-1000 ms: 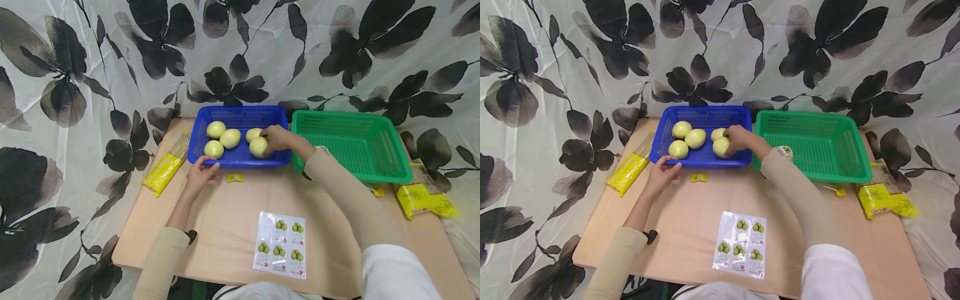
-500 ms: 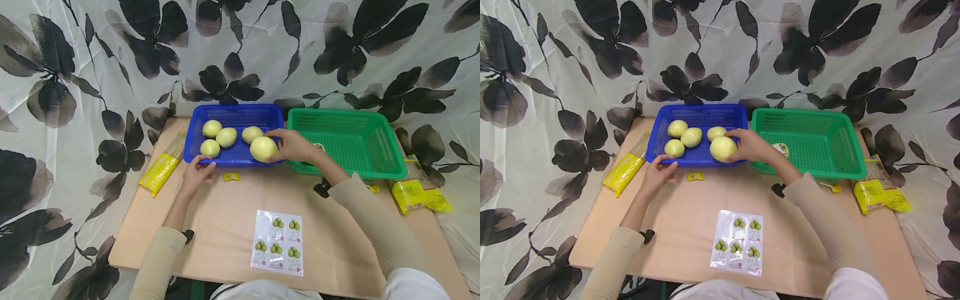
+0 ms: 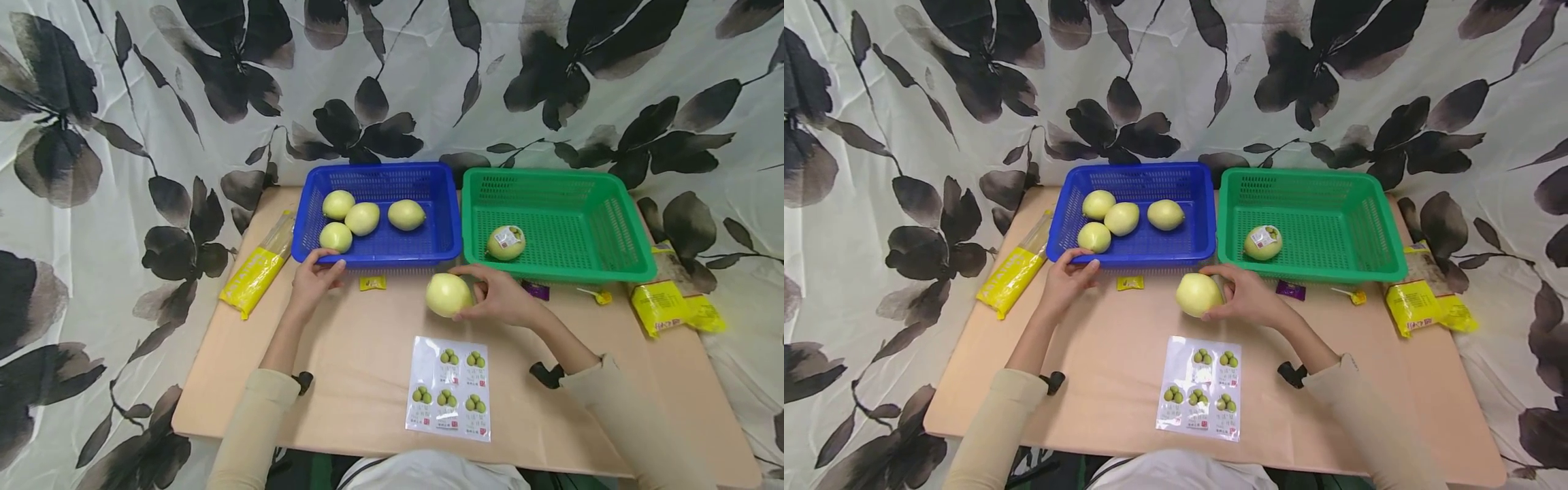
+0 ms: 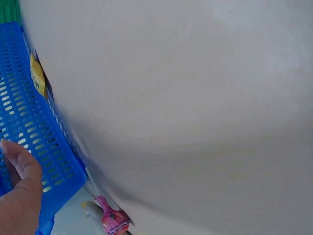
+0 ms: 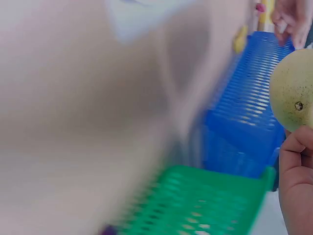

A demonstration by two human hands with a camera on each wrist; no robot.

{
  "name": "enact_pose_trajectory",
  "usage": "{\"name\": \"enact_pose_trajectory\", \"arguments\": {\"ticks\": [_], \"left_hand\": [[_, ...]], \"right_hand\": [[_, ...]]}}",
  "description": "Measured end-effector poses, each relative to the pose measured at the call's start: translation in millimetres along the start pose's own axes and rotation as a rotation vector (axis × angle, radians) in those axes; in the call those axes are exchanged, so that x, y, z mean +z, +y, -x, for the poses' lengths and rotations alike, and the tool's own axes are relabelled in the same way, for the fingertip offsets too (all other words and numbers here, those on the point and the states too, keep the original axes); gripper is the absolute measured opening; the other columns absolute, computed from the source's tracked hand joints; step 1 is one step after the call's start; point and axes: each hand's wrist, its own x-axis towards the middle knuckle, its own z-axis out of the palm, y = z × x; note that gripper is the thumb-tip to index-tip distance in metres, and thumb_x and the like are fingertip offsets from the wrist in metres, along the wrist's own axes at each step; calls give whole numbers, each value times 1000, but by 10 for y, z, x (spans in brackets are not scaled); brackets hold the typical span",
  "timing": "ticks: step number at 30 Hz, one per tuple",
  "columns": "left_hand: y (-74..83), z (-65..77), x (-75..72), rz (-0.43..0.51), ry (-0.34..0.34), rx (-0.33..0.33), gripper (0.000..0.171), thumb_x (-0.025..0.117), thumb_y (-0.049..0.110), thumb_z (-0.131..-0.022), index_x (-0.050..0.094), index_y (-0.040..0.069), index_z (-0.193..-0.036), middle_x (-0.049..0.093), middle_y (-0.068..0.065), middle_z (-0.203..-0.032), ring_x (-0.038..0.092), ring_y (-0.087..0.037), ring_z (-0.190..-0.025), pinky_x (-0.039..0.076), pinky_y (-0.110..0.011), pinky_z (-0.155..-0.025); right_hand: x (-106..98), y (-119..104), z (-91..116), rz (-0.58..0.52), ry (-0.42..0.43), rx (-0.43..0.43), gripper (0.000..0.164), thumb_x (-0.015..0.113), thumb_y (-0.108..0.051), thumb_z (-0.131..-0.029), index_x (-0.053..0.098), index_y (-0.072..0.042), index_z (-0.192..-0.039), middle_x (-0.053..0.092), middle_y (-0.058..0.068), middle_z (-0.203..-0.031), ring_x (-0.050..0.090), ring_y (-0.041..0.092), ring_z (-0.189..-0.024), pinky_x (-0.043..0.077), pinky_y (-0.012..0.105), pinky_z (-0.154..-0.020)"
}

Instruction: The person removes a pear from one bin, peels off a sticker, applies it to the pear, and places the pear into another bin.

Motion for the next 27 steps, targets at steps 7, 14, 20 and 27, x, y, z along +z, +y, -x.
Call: {"name": "enact_pose_trajectory", "arguments": {"ticks": [7, 14, 20, 27], "left_hand": [[-5, 5, 0, 0, 9, 6, 46, 76, 28, -97, 56, 5, -132, 67, -5, -102, 74, -20, -98, 65, -41, -83], [-21, 17, 6, -7, 6, 8, 48, 76, 31, -97, 56, 7, -132, 66, -6, -106, 74, -16, -97, 64, -33, -80], [-17, 30, -1, -8, 16, 5, 45, 76, 31, -96, 57, 9, -130, 66, -10, -108, 73, -26, -102, 65, -35, -80], [-20, 14, 25, -14, 9, -1, 46, 76, 30, -97, 57, 8, -132, 64, -20, -116, 72, -29, -105, 64, -44, -86]], "right_hand": [[150, 323, 135, 5, -5, 77, 85, 97, -35, -71, 58, -19, -144, 52, 1, -74, 47, 13, -63, 40, 24, -58], [278, 503, 185, 16, 3, 30, 81, 98, -32, -70, 62, -17, -141, 67, 9, -120, 54, 18, -85, 46, 28, -77], [324, 532, 173, -56, -23, 29, 81, 98, -28, -71, 61, -19, -143, 60, 10, -144, 54, 22, -104, 46, 34, -92], [324, 544, 177, -113, -49, 28, 80, 97, -25, -72, 60, -20, -144, 59, 8, -128, 50, 16, -75, 43, 23, -68]]}}
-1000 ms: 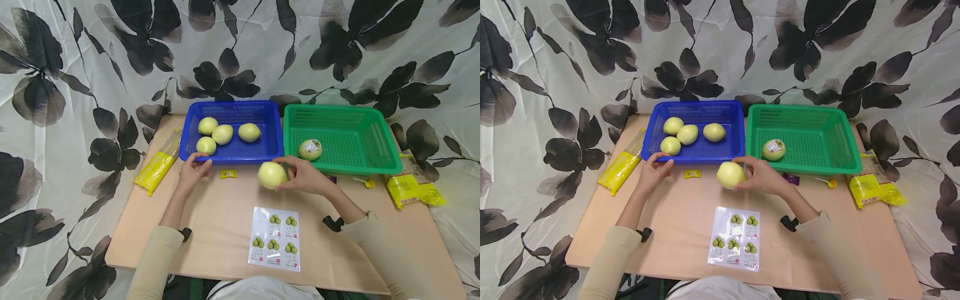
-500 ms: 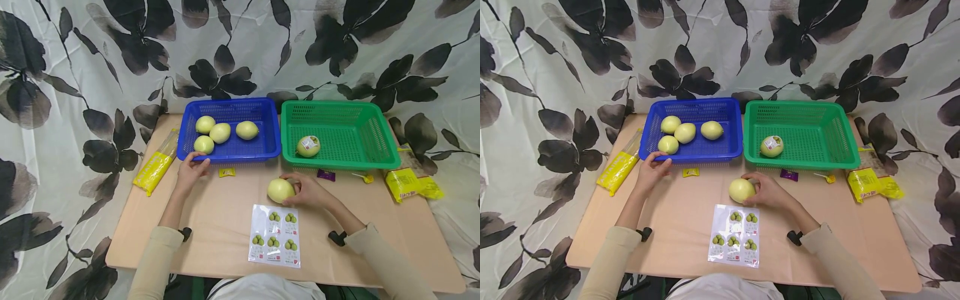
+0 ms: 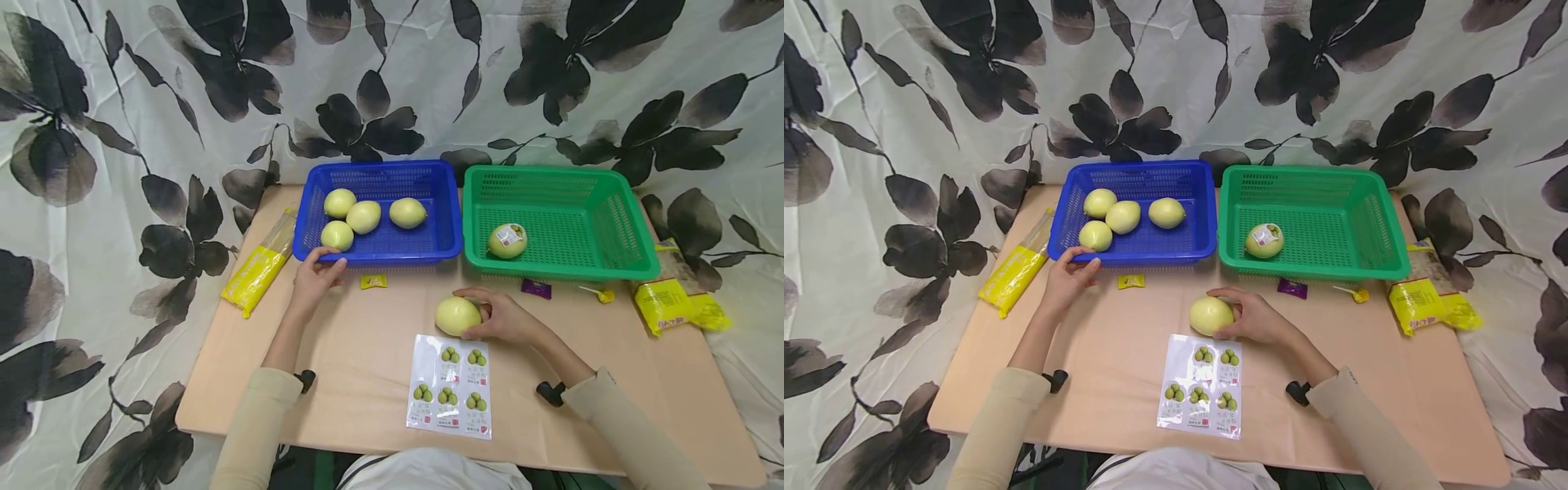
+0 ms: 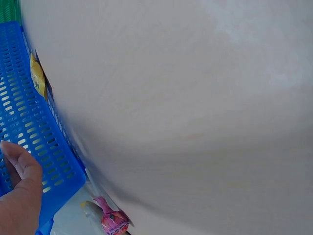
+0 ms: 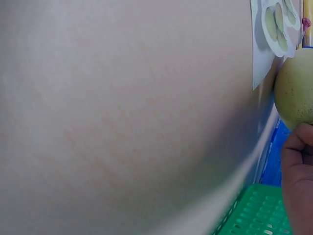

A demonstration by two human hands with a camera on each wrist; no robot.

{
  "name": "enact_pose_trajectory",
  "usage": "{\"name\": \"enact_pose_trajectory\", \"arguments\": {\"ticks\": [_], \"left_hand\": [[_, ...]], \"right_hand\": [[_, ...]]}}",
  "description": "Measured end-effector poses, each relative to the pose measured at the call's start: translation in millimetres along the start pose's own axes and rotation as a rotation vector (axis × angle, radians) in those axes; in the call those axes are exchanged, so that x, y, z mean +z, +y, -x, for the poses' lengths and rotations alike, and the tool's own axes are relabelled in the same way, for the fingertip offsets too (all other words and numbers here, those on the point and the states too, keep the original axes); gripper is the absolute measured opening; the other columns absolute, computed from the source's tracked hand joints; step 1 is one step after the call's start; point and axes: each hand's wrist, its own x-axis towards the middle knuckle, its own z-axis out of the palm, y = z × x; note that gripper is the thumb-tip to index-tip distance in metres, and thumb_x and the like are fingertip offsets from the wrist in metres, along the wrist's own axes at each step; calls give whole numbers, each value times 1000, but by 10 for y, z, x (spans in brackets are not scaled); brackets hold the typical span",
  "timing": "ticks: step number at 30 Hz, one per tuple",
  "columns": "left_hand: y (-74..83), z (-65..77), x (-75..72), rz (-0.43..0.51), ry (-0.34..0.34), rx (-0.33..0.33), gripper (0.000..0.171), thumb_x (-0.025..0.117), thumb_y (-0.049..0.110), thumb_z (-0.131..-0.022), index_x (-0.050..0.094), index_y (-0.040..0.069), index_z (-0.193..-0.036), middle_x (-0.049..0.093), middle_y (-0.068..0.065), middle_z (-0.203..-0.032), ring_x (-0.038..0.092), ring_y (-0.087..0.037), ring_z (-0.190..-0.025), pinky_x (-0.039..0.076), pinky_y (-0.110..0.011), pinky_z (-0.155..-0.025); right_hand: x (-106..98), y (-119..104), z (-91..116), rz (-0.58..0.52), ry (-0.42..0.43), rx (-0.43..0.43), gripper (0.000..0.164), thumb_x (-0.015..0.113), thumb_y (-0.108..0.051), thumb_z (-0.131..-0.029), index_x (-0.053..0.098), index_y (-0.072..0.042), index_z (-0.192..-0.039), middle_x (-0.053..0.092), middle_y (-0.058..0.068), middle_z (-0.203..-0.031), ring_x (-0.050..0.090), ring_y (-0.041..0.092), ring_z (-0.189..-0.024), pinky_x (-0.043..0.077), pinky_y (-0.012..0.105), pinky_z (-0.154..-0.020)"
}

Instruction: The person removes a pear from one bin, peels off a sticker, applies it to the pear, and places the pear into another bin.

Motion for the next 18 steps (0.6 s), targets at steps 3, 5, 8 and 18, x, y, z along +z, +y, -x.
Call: {"name": "enact_pose_trajectory", "arguments": {"ticks": [3, 5, 8, 18], "left_hand": [[4, 2, 8, -3, 0, -4, 47, 76, 31, -97, 56, 8, -133, 64, -20, -116, 72, -30, -106, 64, -44, -86], [12, 8, 14, -6, -2, -8, 47, 75, 31, -97, 56, 8, -133, 64, -20, -116, 72, -30, -107, 64, -45, -87], [12, 8, 17, -4, -4, -13, 45, 76, 30, -97, 57, 9, -132, 64, -18, -115, 71, -30, -108, 63, -48, -89], [37, 23, 11, -8, 6, -7, 43, 76, 31, -97, 57, 11, -130, 65, -15, -113, 71, -33, -108, 62, -50, -90]], "right_hand": [[1, 14, 7, -10, -2, -13, 80, 97, -24, -73, 60, -19, -144, 59, 9, -125, 49, 14, -70, 42, 22, -65], [-2, 24, 14, -17, -8, -18, 81, 96, -24, -74, 59, -19, -145, 60, 10, -122, 48, 13, -68, 42, 22, -63], [-6, 27, 27, -13, -13, -14, 82, 96, -25, -74, 58, -20, -146, 59, 9, -125, 47, 12, -67, 41, 22, -62], [-8, 13, 36, -13, -42, -33, 81, 94, -21, -76, 56, -14, -148, 55, 14, -82, 44, 10, -60, 37, 22, -54]]}}
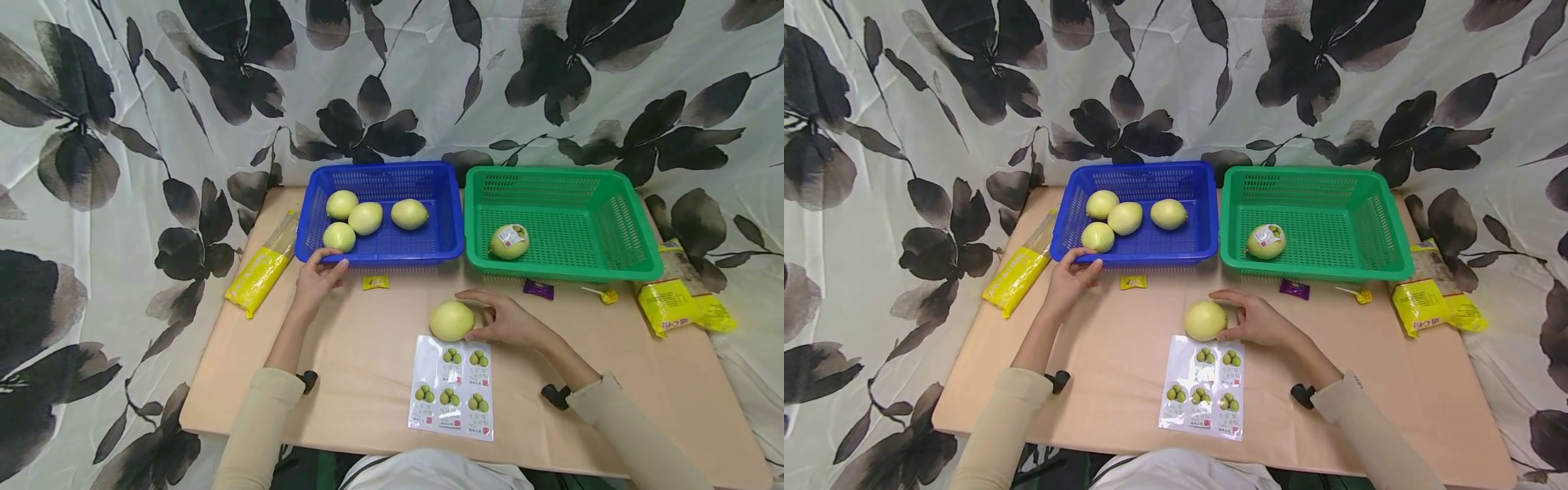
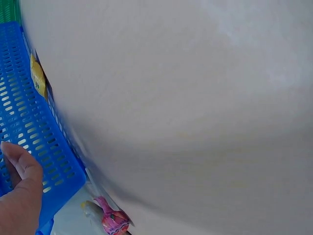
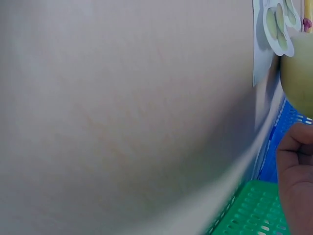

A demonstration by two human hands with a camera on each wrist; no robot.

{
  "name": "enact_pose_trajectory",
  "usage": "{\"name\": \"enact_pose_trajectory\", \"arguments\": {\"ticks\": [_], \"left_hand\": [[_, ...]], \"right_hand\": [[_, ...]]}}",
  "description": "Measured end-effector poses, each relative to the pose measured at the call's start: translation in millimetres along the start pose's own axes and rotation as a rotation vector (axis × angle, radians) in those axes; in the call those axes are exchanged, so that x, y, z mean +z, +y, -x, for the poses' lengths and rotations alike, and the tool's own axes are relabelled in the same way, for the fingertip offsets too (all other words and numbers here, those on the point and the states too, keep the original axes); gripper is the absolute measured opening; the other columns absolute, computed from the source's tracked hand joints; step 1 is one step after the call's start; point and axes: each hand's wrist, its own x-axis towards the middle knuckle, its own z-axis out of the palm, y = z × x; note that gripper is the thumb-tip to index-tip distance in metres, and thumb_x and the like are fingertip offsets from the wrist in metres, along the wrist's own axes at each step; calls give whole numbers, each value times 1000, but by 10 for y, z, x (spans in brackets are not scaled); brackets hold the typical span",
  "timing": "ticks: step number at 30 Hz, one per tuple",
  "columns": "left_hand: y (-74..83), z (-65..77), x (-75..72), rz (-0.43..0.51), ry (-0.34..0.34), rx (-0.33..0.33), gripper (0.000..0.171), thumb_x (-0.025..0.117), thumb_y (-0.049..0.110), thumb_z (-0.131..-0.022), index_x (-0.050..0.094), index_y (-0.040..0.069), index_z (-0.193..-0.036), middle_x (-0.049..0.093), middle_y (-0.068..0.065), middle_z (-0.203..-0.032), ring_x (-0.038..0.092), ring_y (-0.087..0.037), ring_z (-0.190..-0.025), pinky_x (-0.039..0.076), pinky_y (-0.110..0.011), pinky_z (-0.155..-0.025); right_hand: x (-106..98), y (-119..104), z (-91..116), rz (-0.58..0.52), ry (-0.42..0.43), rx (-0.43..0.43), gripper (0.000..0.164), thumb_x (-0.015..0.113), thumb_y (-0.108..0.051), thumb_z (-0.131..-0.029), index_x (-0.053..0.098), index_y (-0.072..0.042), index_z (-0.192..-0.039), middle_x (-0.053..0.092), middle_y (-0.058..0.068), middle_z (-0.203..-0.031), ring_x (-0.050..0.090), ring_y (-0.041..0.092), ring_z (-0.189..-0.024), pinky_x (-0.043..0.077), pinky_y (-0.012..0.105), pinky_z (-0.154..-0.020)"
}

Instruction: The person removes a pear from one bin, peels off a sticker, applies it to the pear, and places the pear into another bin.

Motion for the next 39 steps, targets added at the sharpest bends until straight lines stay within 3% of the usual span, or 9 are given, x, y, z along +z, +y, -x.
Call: {"name": "enact_pose_trajectory", "arguments": {"ticks": [9, 17, 21, 24, 26, 28, 33, 36, 39], "left_hand": [[-28, -21, -13, -16, -2, -6, 49, 75, 33, -97, 56, 8, -135, 65, -9, -110, 71, -13, -95, 63, -44, -88], [-24, 56, 22, 0, 20, -12, 60, 71, 26, -101, 42, 17, -153, 66, -14, -115, 72, -19, -96, 62, -34, -81], [-33, 181, 137, 68, 138, 35, 68, 72, 23, -100, 26, 21, -150, 64, -4, -94, 67, -19, -75, 57, -22, -65], [-65, 297, 287, 65, 167, 48, 53, 72, 20, -99, 35, 13, -138, 58, 0, -83, 60, -15, -64, 51, -20, -58], [-85, 382, 399, -12, 84, 23, 40, 72, 15, -99, 48, 5, -128, 59, -1, -84, 59, -12, -64, 50, -20, -57], [-120, 468, 531, -147, -62, 19, 27, 73, 13, -97, 60, 3, -118, 63, -4, -88, 61, -12, -69, 50, -21, -59], [-186, 645, 874, -458, -443, 99, 23, 80, 11, -90, 72, 7, -112, 68, -9, -96, 61, -15, -81, 50, -22, -69], [-228, 708, 1046, -569, -523, 154, 29, 84, 13, -86, 73, 9, -112, 66, -9, -95, 54, -15, -84, 45, -22, -74], [-255, 752, 1158, -654, -525, 177, 34, 87, 15, -82, 72, 9, -112, 62, -7, -93, 49, -13, -83, 41, -23, -75]], "right_hand": [[13, -20, 31, -5, 13, 26, 79, 94, -21, -77, 57, -13, -147, 49, 2, -71, 43, 11, -61, 35, 21, -54], [7, -32, 64, 0, 32, 30, 86, 93, -23, -78, 51, -12, -152, 48, 3, -66, 42, 9, -58, 35, 21, -53], [11, -54, 133, 19, 132, 24, 76, 91, -18, -80, 56, -8, -146, 56, 15, -86, 42, 10, -58, 36, 22, -53], [45, -81, 204, 18, 246, 46, 53, 89, -15, -83, 65, -5, -130, 59, 19, -105, 43, 10, -61, 37, 22, -54], [93, -113, 256, -3, 286, 73, 37, 86, -13, -86, 68, -6, -118, 62, 14, -102, 42, 9, -60, 37, 21, -54], [160, -154, 300, -28, 268, 81, 26, 83, -13, -88, 69, -7, -109, 63, 9, -93, 42, 7, -60, 38, 21, -55], [407, -220, 353, -56, 82, 81, 21, 81, -14, -90, 71, -6, -107, 59, 1, -82, 49, 6, -66, 42, 19, -57], [551, -221, 359, -45, 7, 85, 26, 80, -14, -91, 71, -4, -113, 58, -1, -81, 51, 6, -67, 43, 18, -56], [651, -203, 368, -18, -11, 93, 31, 80, -14, -91, 70, -4, -119, 58, -1, -79, 51, 5, -64, 42, 18, -55]]}}
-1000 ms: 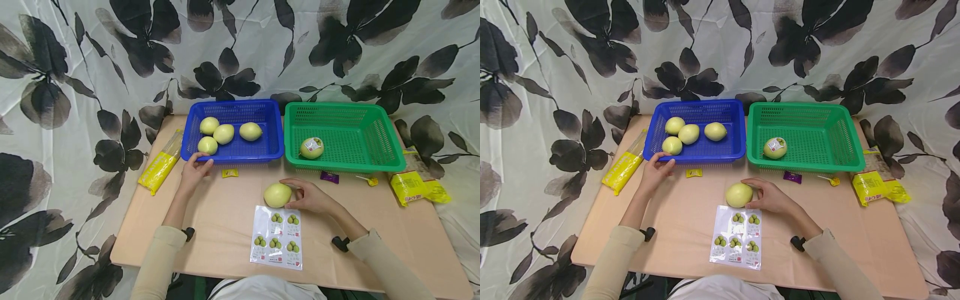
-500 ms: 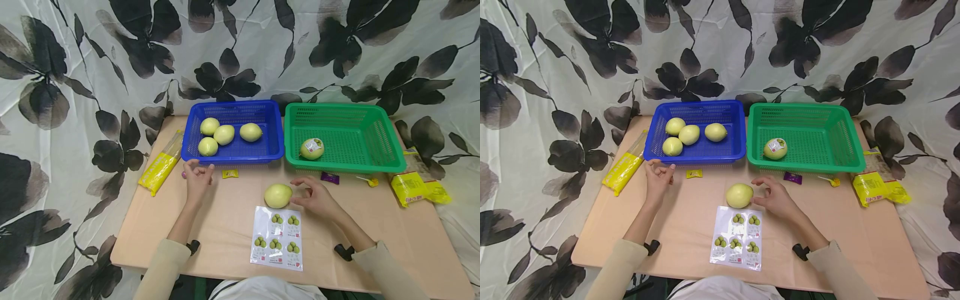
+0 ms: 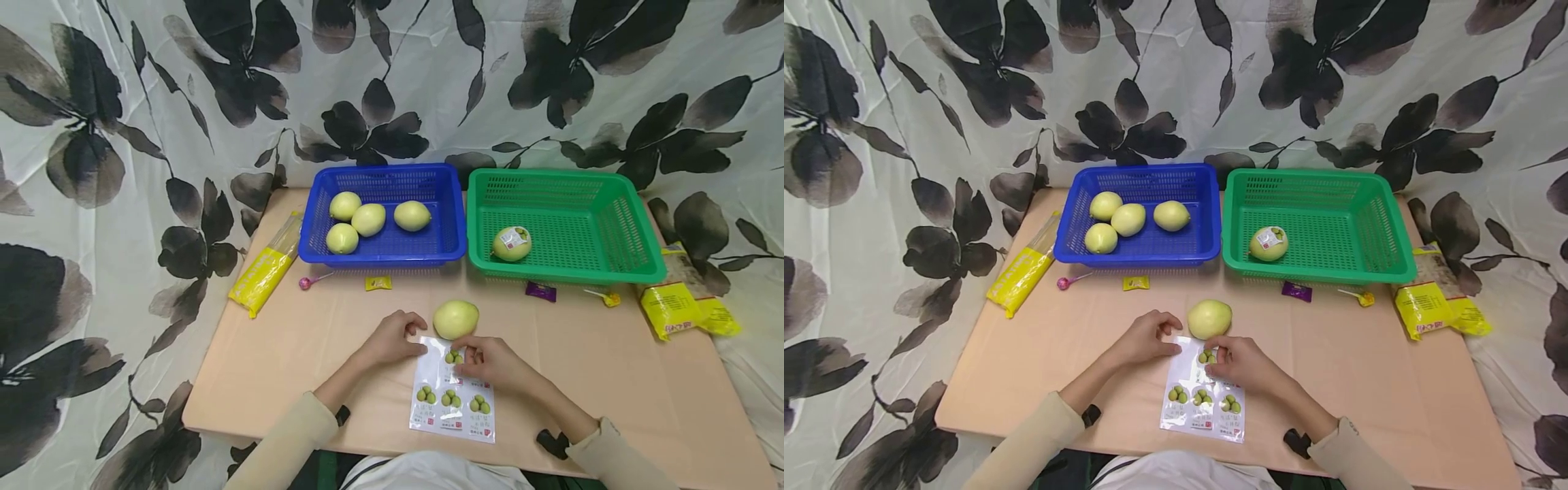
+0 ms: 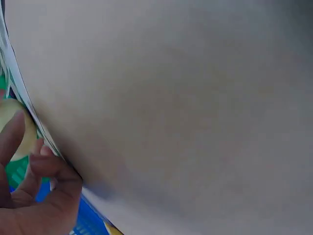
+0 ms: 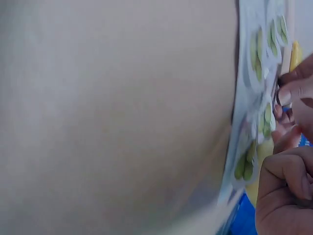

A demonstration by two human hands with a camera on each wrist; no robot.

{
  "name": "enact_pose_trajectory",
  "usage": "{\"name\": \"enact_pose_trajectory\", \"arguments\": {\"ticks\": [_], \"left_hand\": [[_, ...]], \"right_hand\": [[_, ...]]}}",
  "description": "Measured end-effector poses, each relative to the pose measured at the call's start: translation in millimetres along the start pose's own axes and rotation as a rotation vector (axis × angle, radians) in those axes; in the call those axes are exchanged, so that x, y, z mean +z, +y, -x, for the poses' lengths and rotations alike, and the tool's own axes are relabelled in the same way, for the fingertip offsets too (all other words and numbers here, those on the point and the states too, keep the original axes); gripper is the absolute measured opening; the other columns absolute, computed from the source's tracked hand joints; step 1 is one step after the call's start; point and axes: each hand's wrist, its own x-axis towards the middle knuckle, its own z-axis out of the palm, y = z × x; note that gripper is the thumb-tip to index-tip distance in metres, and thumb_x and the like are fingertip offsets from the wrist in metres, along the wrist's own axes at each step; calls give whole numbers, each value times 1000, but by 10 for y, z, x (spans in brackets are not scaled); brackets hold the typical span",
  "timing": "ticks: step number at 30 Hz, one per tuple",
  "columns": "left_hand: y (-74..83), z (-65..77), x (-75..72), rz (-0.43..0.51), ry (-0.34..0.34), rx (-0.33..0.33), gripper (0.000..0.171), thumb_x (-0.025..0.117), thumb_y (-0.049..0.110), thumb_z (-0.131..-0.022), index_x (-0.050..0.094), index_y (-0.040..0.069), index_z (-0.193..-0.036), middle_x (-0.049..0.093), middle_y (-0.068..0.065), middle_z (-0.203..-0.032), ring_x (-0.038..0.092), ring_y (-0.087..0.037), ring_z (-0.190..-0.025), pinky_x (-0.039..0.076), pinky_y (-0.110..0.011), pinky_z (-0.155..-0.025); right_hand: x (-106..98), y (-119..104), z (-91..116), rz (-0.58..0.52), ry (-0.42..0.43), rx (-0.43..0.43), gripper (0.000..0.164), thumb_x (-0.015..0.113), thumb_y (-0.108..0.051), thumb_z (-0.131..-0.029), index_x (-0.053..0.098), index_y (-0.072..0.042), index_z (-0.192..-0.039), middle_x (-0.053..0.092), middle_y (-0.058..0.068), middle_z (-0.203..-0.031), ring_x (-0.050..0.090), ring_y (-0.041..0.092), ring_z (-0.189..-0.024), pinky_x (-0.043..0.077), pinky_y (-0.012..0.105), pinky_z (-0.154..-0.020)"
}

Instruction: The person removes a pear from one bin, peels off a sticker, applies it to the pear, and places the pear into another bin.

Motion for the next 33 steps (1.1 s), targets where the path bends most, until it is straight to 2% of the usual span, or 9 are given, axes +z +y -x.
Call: {"name": "enact_pose_trajectory", "arguments": {"ticks": [6, 11, 13, 19, 24, 29, 33], "left_hand": [[80, 22, 80, -110, 9, -53, 32, 89, 19, -81, 71, 11, -106, 59, -4, -98, 49, -12, -87, 44, -26, -78], [122, 55, 94, -124, 16, -60, 31, 87, 19, -84, 66, 14, -106, 56, -2, -107, 54, -14, -97, 50, -32, -90], [126, 61, 101, -116, 11, -56, 31, 86, 18, -85, 64, 15, -105, 58, -2, -106, 54, -14, -96, 50, -32, -89], [116, 59, 103, -79, -8, -32, 32, 85, 14, -86, 60, 15, -106, 64, 0, -96, 54, -10, -83, 45, -25, -75], [112, 70, 89, -82, -18, -23, 29, 84, 13, -86, 65, 18, -107, 65, 1, -95, 54, -9, -85, 45, -25, -75], [126, 73, 89, -91, -37, -49, 18, 83, 14, -88, 72, 19, -101, 63, 1, -93, 54, -10, -84, 44, -26, -76], [134, 61, 81, -111, -50, -42, 21, 85, 16, -86, 73, 17, -103, 64, 0, -94, 54, -10, -84, 46, -25, -76]], "right_hand": [[96, 38, 21, 14, 19, 15, 40, 80, -12, -90, 67, -1, -126, 57, -3, -77, 49, 4, -63, 41, 18, -55], [144, 51, 24, 12, 47, 18, 37, 81, -12, -90, 67, -3, -123, 57, -3, -76, 49, 4, -62, 40, 19, -54], [161, 55, 24, 13, 62, 29, 38, 81, -12, -90, 67, -3, -124, 57, -3, -76, 49, 4, -62, 40, 18, -54], [198, 63, 26, 13, 77, 58, 50, 81, -12, -90, 62, 0, -134, 57, -2, -78, 50, 5, -63, 41, 18, -53], [226, 74, 29, 25, 74, 38, 56, 82, -12, -89, 59, 0, -139, 58, -3, -79, 50, 4, -63, 41, 18, -54], [241, 84, 38, 20, 79, 34, 49, 82, -12, -89, 62, -1, -132, 57, -3, -79, 49, 2, -62, 40, 17, -53], [243, 85, 52, 14, 90, 37, 49, 81, -11, -89, 61, -1, -132, 58, -3, -78, 49, 2, -61, 41, 18, -52]]}}
